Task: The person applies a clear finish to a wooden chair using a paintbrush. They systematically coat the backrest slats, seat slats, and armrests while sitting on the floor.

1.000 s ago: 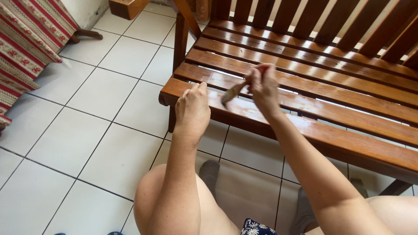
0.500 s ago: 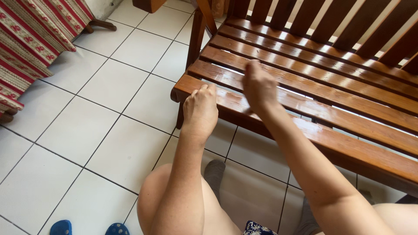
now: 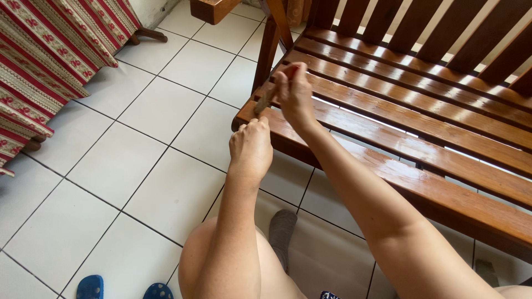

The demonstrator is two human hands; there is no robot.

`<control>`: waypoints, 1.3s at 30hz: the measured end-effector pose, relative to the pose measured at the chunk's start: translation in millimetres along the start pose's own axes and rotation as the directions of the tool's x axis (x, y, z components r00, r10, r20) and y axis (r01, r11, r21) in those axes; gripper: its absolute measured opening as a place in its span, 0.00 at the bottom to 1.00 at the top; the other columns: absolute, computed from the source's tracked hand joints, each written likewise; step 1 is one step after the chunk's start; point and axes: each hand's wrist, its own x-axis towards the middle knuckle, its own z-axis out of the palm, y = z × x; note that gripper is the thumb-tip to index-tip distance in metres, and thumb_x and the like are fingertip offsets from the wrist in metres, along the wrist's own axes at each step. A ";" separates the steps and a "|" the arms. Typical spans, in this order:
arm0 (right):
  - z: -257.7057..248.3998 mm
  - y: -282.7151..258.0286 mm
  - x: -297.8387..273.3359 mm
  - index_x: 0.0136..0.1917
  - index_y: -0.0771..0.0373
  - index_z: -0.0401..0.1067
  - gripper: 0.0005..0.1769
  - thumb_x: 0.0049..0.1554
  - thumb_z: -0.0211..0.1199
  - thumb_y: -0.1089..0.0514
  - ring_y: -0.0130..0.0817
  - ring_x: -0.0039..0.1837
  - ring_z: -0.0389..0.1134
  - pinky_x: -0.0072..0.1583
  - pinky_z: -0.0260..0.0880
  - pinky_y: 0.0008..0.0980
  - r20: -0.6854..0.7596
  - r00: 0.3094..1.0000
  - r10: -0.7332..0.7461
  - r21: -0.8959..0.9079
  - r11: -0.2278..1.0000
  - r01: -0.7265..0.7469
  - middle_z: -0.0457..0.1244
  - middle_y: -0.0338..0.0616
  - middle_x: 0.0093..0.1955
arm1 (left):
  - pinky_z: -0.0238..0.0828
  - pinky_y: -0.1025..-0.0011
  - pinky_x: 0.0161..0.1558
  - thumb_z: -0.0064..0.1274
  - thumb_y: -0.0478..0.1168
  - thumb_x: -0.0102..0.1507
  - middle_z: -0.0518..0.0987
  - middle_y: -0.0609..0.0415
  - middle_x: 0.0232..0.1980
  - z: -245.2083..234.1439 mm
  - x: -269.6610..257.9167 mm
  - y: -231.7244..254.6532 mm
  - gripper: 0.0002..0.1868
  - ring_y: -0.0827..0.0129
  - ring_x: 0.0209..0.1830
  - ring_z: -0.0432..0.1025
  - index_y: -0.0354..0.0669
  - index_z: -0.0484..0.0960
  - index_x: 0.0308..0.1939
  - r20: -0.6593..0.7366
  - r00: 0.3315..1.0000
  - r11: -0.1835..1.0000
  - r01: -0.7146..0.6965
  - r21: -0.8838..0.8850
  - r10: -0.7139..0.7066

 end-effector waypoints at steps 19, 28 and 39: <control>-104.9 3.9 -69.6 0.58 0.64 0.61 0.05 0.69 0.50 0.63 0.43 0.30 0.65 0.31 0.63 0.43 -0.094 0.915 -0.392 -0.602 0.754 0.261 0.60 0.48 0.30 | 0.76 0.55 0.50 0.49 0.26 0.61 0.81 0.42 0.46 9.8 4.5 27.6 0.06 0.47 0.49 0.77 0.35 0.78 0.40 -0.023 0.995 0.995 -0.095 0.007 0.095; -128.3 -1.1 -90.0 0.56 0.63 0.57 0.05 0.70 0.51 0.61 0.32 0.40 0.71 0.40 0.76 0.30 -0.241 0.970 0.044 -0.043 0.998 -0.056 0.66 0.44 0.40 | 0.74 0.53 0.51 0.49 0.31 0.62 0.82 0.41 0.47 8.6 1.8 82.3 0.09 0.49 0.51 0.77 0.33 0.79 0.45 -0.023 0.988 0.984 -0.156 -0.081 0.155; -424.0 2.5 -237.8 0.58 0.60 0.53 0.07 0.71 0.49 0.60 0.28 0.33 0.65 0.31 0.67 0.26 -0.560 0.771 0.303 0.022 0.936 -0.351 0.66 0.47 0.44 | 0.75 0.50 0.49 0.45 0.27 0.61 0.82 0.40 0.45 71.5 -9.8 177.4 0.09 0.45 0.49 0.77 0.37 0.78 0.42 0.041 0.902 0.894 -0.419 -0.160 0.430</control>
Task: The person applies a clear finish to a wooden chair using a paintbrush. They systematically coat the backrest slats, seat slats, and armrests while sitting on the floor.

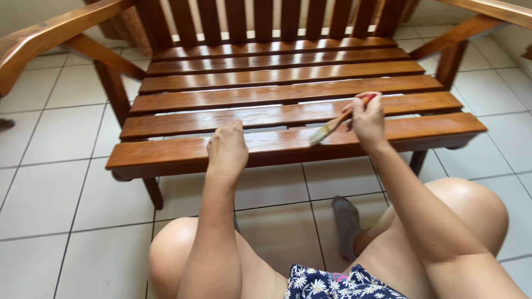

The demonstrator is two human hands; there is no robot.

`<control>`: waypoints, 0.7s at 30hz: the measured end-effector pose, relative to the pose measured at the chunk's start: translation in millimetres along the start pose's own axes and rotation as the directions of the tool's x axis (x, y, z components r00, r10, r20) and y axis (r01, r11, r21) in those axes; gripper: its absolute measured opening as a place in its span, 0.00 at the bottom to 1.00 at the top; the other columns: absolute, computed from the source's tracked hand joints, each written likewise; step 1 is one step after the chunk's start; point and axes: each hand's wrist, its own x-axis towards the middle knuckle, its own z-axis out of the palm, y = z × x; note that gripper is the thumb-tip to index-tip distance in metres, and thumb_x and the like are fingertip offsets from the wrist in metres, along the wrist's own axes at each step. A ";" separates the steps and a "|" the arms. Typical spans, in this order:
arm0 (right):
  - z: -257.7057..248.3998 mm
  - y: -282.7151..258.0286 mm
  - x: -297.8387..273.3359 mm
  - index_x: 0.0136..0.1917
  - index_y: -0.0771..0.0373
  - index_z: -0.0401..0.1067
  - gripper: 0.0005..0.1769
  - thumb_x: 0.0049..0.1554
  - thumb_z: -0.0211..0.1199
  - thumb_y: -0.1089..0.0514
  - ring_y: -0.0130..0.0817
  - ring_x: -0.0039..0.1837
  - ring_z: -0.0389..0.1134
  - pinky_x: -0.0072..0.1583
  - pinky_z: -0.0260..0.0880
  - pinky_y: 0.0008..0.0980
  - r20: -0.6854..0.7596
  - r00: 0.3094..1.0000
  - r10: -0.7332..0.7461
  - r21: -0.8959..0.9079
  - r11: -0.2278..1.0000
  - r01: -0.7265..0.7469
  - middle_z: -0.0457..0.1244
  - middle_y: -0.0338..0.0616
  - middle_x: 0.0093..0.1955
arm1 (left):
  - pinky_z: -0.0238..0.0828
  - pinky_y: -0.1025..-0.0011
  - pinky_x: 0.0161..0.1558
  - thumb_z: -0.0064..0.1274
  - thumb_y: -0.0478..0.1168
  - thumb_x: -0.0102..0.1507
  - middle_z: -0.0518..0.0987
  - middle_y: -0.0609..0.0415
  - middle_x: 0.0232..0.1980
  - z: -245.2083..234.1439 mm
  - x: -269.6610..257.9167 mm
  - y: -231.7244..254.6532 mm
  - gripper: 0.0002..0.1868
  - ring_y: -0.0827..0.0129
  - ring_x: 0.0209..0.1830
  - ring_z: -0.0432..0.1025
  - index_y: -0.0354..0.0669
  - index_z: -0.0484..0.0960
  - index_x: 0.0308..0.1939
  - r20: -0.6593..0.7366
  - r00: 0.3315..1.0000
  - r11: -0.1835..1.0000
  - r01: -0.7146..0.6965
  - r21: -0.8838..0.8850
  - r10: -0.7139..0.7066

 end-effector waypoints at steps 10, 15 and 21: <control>-144.6 -25.5 -17.0 0.61 0.64 0.57 0.05 0.76 0.48 0.61 0.33 0.46 0.69 0.46 0.71 0.35 -0.181 0.882 -0.436 -0.621 0.746 0.241 0.66 0.47 0.45 | 0.74 0.50 0.48 0.47 0.28 0.61 0.82 0.39 0.42 74.7 25.5 102.0 0.09 0.43 0.47 0.77 0.37 0.78 0.44 0.033 0.962 0.943 -0.259 -0.209 0.272; -88.9 -16.5 -38.5 0.61 0.61 0.56 0.09 0.72 0.50 0.56 0.21 0.39 0.63 0.40 0.66 0.21 -0.182 0.961 -0.208 -0.136 0.973 0.185 0.66 0.40 0.45 | 0.74 0.51 0.48 0.50 0.33 0.64 0.81 0.38 0.42 92.6 29.1 134.6 0.07 0.43 0.46 0.76 0.37 0.78 0.46 0.108 0.941 0.928 -0.288 -0.238 0.320; -105.9 -3.1 -24.7 0.60 0.61 0.56 0.10 0.72 0.49 0.54 0.21 0.37 0.63 0.38 0.66 0.19 -0.224 0.967 -0.122 -0.122 0.988 0.096 0.67 0.41 0.44 | 0.73 0.51 0.49 0.52 0.31 0.61 0.82 0.42 0.46 110.5 25.9 155.4 0.13 0.47 0.50 0.75 0.38 0.78 0.50 0.078 0.906 0.882 -0.382 -0.276 0.417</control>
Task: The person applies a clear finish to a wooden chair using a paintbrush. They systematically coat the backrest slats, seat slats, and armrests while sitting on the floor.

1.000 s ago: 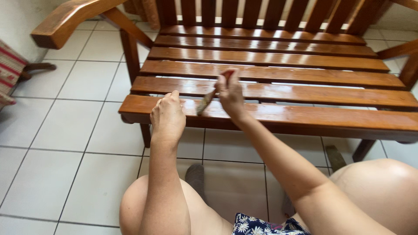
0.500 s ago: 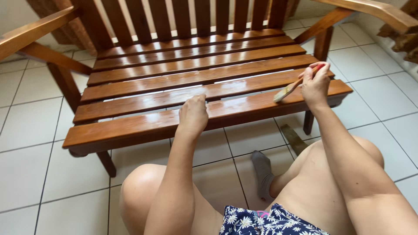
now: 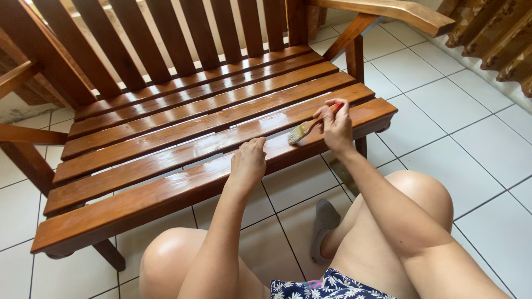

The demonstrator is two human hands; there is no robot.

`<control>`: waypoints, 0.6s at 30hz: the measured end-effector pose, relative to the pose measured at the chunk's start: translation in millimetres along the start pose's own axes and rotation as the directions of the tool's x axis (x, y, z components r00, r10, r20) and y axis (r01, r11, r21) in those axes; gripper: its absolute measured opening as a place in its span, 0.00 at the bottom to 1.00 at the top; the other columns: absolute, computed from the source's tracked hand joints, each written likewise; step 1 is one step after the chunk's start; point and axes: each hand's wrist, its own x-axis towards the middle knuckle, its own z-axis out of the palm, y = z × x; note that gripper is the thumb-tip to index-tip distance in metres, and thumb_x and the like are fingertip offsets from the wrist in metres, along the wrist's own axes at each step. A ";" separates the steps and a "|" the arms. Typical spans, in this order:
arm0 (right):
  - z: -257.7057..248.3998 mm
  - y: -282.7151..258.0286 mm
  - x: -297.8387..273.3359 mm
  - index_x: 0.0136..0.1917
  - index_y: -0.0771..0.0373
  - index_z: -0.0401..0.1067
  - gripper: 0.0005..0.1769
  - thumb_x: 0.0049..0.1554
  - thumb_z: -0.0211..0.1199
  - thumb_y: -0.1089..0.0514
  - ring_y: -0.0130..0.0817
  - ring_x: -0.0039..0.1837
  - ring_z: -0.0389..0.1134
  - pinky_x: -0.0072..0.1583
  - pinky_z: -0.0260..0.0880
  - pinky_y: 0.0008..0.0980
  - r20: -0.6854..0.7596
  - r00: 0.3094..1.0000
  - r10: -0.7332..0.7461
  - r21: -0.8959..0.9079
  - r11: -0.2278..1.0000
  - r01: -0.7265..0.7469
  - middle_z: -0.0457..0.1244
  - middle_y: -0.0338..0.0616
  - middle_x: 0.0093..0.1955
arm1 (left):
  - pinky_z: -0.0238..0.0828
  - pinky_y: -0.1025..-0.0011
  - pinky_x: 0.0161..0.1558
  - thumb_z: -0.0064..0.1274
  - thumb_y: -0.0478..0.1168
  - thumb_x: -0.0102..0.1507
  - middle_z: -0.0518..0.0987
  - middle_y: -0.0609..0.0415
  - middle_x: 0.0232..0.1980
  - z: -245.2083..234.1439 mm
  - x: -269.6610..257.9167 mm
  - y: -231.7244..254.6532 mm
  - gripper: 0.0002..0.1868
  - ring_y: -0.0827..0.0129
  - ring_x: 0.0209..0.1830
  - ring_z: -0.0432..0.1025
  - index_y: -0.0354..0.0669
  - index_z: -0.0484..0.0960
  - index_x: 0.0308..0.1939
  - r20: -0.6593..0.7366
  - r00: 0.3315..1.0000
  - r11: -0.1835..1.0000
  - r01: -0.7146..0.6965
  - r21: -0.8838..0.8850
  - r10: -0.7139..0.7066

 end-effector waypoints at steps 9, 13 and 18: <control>-114.3 50.7 51.9 0.60 0.64 0.54 0.07 0.78 0.47 0.58 0.31 0.48 0.73 0.51 0.73 0.29 -0.262 0.901 -0.346 -0.466 0.863 0.197 0.70 0.46 0.47 | 0.73 0.53 0.53 0.52 0.31 0.61 0.82 0.44 0.51 -0.2 -4.6 12.8 0.19 0.48 0.53 0.75 0.38 0.78 0.56 0.035 0.999 0.999 -0.035 0.001 0.035; -129.9 26.6 63.4 0.62 0.63 0.55 0.07 0.79 0.47 0.57 0.33 0.49 0.73 0.48 0.74 0.31 -0.118 0.902 -0.414 -0.605 0.751 0.266 0.70 0.46 0.50 | 0.73 0.54 0.53 0.52 0.31 0.61 0.82 0.44 0.51 -5.5 -5.8 20.2 0.19 0.50 0.53 0.75 0.37 0.78 0.57 0.014 0.999 0.999 -0.034 -0.017 0.034; -103.4 6.7 62.8 0.61 0.62 0.57 0.10 0.75 0.48 0.53 0.28 0.40 0.67 0.42 0.69 0.25 0.011 0.999 -0.040 -0.319 0.947 0.041 0.69 0.44 0.47 | 0.73 0.55 0.53 0.53 0.31 0.61 0.82 0.45 0.50 -11.0 1.9 32.2 0.18 0.50 0.54 0.75 0.37 0.78 0.56 0.041 0.998 0.998 -0.051 -0.030 0.053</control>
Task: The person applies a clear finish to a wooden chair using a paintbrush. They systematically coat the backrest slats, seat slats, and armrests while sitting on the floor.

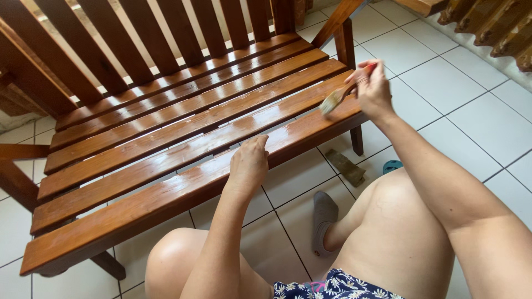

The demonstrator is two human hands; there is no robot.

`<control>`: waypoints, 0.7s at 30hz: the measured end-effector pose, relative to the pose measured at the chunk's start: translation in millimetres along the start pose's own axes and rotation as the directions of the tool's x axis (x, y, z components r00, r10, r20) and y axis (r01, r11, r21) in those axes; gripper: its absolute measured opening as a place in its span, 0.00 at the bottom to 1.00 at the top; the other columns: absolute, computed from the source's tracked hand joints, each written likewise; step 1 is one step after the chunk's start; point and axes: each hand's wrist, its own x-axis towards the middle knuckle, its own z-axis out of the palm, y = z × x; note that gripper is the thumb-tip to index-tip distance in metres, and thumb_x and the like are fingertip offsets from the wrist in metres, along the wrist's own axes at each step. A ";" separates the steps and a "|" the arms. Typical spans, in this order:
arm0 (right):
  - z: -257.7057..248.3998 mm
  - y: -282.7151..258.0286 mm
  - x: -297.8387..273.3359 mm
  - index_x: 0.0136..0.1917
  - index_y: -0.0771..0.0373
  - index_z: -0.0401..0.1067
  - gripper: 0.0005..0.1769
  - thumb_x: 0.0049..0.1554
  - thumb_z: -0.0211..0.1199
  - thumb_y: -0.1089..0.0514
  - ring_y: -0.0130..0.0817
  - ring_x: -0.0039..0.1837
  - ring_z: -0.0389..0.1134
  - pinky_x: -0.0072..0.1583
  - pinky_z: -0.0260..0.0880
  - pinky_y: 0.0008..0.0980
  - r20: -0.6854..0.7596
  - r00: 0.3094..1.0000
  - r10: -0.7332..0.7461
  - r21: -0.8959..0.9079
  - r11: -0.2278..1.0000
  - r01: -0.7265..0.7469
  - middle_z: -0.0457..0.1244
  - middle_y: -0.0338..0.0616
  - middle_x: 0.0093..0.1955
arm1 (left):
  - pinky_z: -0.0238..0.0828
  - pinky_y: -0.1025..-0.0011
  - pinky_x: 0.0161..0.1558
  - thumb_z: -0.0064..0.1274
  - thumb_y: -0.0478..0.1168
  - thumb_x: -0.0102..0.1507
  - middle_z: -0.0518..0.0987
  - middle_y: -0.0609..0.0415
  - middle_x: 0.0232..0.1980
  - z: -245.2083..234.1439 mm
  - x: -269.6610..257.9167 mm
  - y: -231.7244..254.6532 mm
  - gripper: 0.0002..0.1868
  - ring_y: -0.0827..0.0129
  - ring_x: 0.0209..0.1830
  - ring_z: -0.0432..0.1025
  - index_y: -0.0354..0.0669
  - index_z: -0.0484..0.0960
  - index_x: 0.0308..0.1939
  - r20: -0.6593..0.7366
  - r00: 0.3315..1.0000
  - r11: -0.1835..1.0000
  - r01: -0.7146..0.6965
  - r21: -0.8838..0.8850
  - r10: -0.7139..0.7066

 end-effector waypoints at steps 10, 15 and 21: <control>-68.6 105.5 52.9 0.62 0.62 0.55 0.07 0.74 0.48 0.59 0.29 0.40 0.67 0.41 0.67 0.26 -0.232 0.961 0.151 -0.032 0.986 -0.162 0.69 0.43 0.47 | 0.73 0.52 0.52 0.54 0.32 0.60 0.81 0.45 0.52 12.2 28.8 12.6 0.19 0.51 0.54 0.75 0.36 0.78 0.56 0.035 0.997 0.998 -0.060 -0.032 0.062; -77.7 100.5 50.7 0.65 0.64 0.54 0.08 0.76 0.50 0.62 0.33 0.49 0.74 0.50 0.76 0.27 -0.379 0.903 -0.201 -0.128 0.978 0.164 0.65 0.47 0.51 | 0.73 0.54 0.53 0.54 0.31 0.60 0.82 0.44 0.52 22.2 36.2 10.1 0.19 0.51 0.54 0.75 0.35 0.78 0.57 0.056 0.995 0.996 -0.078 -0.033 0.079; -27.4 80.5 50.1 0.62 0.63 0.56 0.07 0.74 0.50 0.59 0.31 0.47 0.72 0.45 0.71 0.25 -0.162 0.987 0.020 -0.022 0.999 -0.024 0.68 0.44 0.47 | 0.73 0.54 0.53 0.54 0.31 0.60 0.82 0.43 0.50 28.8 42.1 11.6 0.20 0.50 0.52 0.75 0.33 0.78 0.57 0.072 0.994 0.996 -0.083 -0.043 0.086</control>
